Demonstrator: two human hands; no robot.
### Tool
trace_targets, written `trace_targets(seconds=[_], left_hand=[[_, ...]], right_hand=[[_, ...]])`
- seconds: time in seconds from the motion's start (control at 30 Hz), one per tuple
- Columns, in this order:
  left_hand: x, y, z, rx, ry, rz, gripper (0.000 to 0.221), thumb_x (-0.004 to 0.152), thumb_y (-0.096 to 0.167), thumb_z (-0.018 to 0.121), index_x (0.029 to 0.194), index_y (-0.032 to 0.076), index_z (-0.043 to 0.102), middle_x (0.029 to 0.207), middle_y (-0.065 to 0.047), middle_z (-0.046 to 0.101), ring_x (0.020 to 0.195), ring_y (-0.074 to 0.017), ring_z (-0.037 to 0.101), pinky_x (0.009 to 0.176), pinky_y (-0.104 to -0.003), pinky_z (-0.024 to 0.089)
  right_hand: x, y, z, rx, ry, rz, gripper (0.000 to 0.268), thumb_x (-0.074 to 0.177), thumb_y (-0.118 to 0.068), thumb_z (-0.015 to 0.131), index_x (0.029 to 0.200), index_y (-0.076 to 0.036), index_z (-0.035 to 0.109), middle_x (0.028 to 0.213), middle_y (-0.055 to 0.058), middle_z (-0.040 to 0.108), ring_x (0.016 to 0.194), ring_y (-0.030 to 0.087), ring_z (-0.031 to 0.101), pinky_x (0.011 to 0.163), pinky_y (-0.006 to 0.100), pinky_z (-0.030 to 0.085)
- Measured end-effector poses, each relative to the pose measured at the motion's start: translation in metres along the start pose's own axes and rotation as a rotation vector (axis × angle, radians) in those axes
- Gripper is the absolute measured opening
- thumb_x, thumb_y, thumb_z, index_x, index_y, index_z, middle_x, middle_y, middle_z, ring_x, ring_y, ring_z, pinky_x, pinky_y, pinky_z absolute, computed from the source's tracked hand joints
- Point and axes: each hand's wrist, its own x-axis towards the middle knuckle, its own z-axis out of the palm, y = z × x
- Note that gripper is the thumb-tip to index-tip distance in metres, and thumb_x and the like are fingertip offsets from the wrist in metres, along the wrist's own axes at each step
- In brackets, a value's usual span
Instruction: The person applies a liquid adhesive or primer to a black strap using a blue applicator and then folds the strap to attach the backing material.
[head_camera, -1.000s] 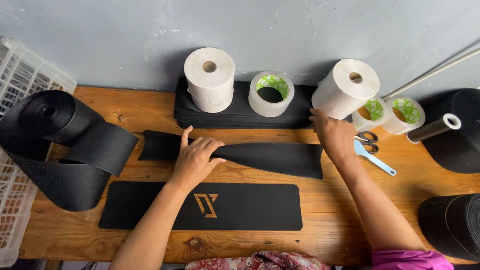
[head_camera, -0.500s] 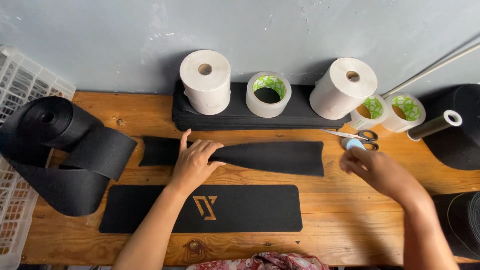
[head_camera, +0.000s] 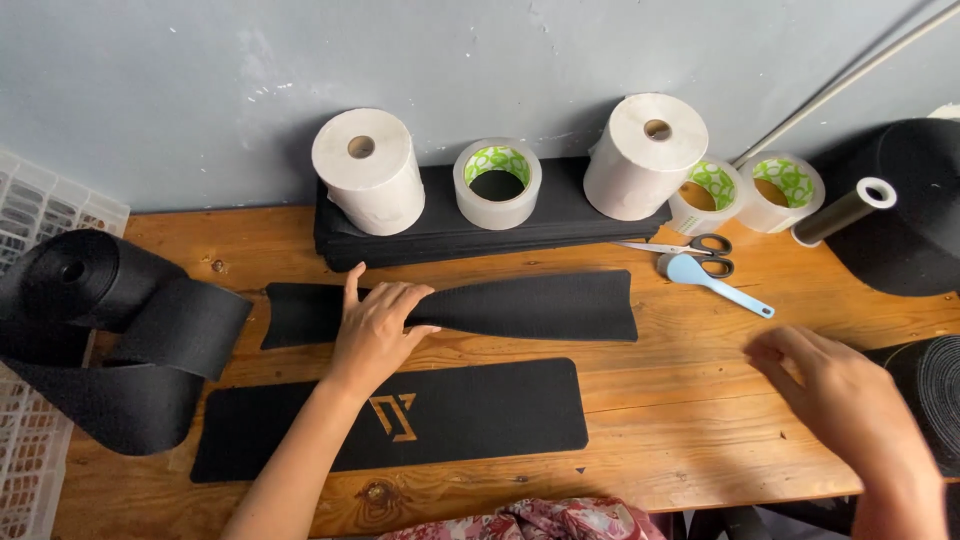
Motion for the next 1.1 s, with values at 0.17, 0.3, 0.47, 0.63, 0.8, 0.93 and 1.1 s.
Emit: trace_targets(seconds=[0.17, 0.3, 0.47, 0.63, 0.8, 0.93, 1.1], left_hand=[[0.009, 0.012, 0.01, -0.034, -0.014, -0.036, 0.048, 0.073, 0.03, 0.087, 0.114, 0.014, 0.067, 0.103, -0.003, 0.073, 0.101, -0.0217, 0.069, 0.118, -0.06, 0.021], [0.011, 0.018, 0.022, -0.082, -0.034, -0.066, 0.049, 0.073, 0.027, 0.088, 0.115, 0.014, 0.066, 0.101, -0.007, 0.072, 0.105, -0.0252, 0.068, 0.117, -0.064, 0.018], [0.005, 0.014, 0.032, -0.119, 0.029, -0.054, 0.047, 0.075, 0.027, 0.087, 0.114, 0.014, 0.065, 0.097, -0.007, 0.072, 0.1, -0.0248, 0.07, 0.116, -0.064, 0.021], [-0.001, 0.007, 0.039, -0.136, 0.042, -0.062, 0.037, 0.079, 0.027, 0.084, 0.109, 0.013, 0.066, 0.092, -0.007, 0.073, 0.095, -0.0241, 0.071, 0.116, -0.064, 0.021], [-0.001, 0.005, 0.043, -0.103, 0.012, -0.061, 0.041, 0.081, 0.024, 0.082, 0.118, 0.016, 0.065, 0.098, -0.005, 0.07, 0.099, -0.023, 0.069, 0.112, -0.055, 0.034], [-0.001, 0.007, 0.04, -0.073, 0.01, -0.056, 0.04, 0.08, 0.022, 0.082, 0.116, 0.016, 0.067, 0.101, -0.005, 0.07, 0.103, -0.0229, 0.067, 0.111, -0.054, 0.035], [0.001, 0.024, 0.033, -0.071, 0.011, -0.049, 0.049, 0.082, 0.016, 0.08, 0.127, 0.016, 0.062, 0.103, -0.007, 0.069, 0.108, -0.0251, 0.066, 0.115, -0.059, 0.026]], right_hand=[[0.048, -0.115, -0.012, 0.19, 0.243, -0.455, 0.055, 0.084, -0.044, 0.074, 0.128, -0.015, 0.061, 0.125, 0.005, 0.067, 0.112, 0.027, 0.065, 0.095, 0.044, 0.051], [0.083, -0.171, 0.024, 0.025, 0.158, -0.683, 0.114, 0.073, -0.078, 0.07, 0.158, -0.011, 0.034, 0.156, 0.014, 0.044, 0.15, 0.031, 0.035, 0.12, 0.049, 0.027], [0.105, -0.198, 0.06, 0.008, 0.126, -0.747, 0.105, 0.073, -0.055, 0.079, 0.157, -0.009, 0.035, 0.133, 0.012, 0.056, 0.133, 0.029, 0.048, 0.118, 0.048, 0.027], [0.112, -0.204, 0.082, 0.143, 0.308, -0.768, 0.049, 0.082, -0.035, 0.08, 0.124, -0.015, 0.066, 0.092, 0.004, 0.068, 0.099, 0.024, 0.069, 0.09, 0.036, 0.052], [0.122, -0.197, 0.11, 0.139, 0.402, -0.807, 0.027, 0.082, -0.03, 0.08, 0.094, -0.013, 0.064, 0.083, 0.003, 0.064, 0.089, 0.023, 0.069, 0.076, 0.033, 0.055], [0.112, -0.209, 0.085, 0.175, 0.376, -0.818, 0.049, 0.068, -0.03, 0.089, 0.106, -0.011, 0.065, 0.086, 0.005, 0.065, 0.091, 0.025, 0.069, 0.077, 0.036, 0.054], [0.105, -0.214, 0.081, 0.141, 0.466, -0.859, 0.016, 0.093, -0.025, 0.068, 0.089, -0.011, 0.061, 0.077, 0.005, 0.061, 0.083, 0.024, 0.068, 0.076, 0.031, 0.053]])
